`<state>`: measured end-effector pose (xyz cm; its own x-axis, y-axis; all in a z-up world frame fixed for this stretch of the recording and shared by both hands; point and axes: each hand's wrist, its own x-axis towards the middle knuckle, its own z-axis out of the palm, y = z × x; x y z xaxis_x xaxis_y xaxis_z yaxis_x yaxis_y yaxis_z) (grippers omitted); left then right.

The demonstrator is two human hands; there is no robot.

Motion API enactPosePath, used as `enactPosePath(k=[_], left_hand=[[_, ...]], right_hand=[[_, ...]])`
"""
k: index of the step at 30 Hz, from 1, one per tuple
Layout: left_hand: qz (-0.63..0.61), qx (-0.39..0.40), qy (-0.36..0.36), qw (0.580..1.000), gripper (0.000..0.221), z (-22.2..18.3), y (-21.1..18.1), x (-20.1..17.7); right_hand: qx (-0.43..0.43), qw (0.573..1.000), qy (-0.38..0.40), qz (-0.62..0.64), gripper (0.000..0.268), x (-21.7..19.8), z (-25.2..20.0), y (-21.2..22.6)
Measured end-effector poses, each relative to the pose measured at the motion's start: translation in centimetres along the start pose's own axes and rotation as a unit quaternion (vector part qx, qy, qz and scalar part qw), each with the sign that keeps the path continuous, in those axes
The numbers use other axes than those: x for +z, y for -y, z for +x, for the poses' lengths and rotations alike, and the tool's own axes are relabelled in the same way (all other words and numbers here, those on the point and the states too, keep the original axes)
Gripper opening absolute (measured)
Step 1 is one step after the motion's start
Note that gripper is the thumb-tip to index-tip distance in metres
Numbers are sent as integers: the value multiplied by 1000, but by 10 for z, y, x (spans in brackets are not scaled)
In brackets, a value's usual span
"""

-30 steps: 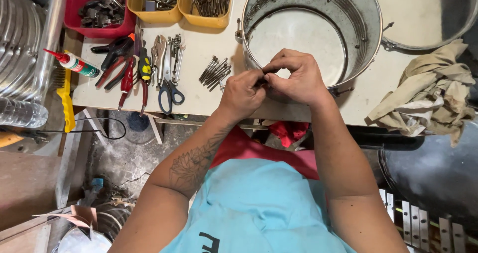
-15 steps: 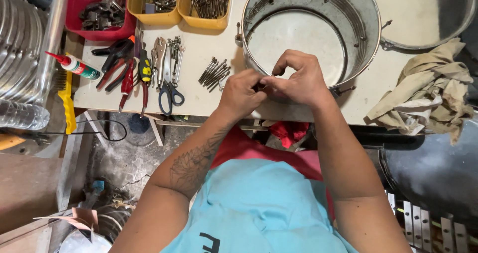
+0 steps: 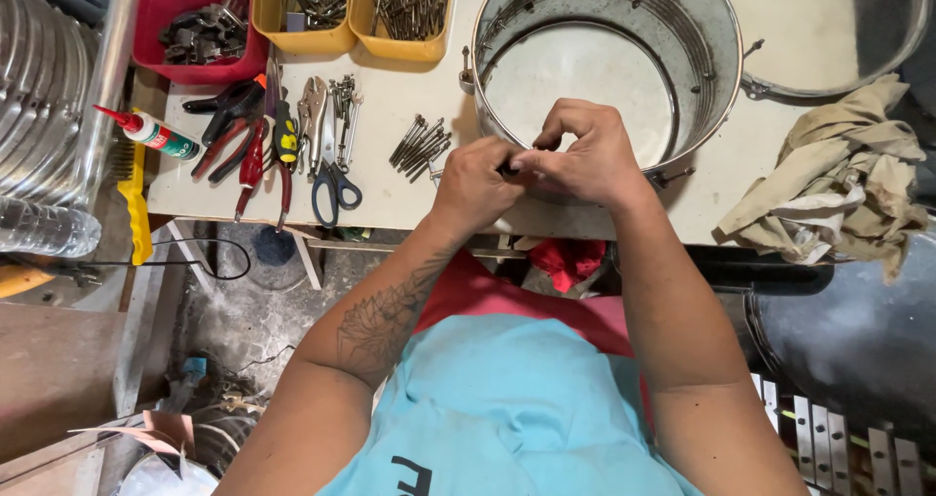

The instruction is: Repairing a snare drum by inserting tension rods into the lugs on the shell

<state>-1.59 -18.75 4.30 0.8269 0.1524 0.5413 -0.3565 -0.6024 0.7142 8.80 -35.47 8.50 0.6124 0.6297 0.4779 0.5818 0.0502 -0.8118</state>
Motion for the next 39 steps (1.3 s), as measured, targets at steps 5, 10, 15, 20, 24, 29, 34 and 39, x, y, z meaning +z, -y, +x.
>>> enactPosePath(k=[5,10,15,20,24,29,34,39], left_hand=[[16,12,-1,1000,26,1,-1,3],[5,10,-9,1000,22,-1,3,8],[-19,5,-20,1000,26,-4,-3,7],[-42,-41,-120,991,12,4,-14,-11],[-63,-172,-149,972,14,13,6,-46],[138,-315,-77,936,26,22,91,-92],[319,-315,50,893,26,-6,190,-92],[109,-347,-8,931,39,0,69,-89]], right_hand=[[-19,1000,-5,-9,34,0,4,5],[2,1000,15,11,21,-2,4,14],[9,1000,10,2,27,-2,1,-2],[17,998,-34,50,18,-4,1,1],[33,997,-44,62,12,-8,-3,-6],[32,997,-46,59,12,-7,-2,-8],[25,995,-47,83,13,-6,-4,-7],[25,994,-53,97,12,-6,-4,-10]])
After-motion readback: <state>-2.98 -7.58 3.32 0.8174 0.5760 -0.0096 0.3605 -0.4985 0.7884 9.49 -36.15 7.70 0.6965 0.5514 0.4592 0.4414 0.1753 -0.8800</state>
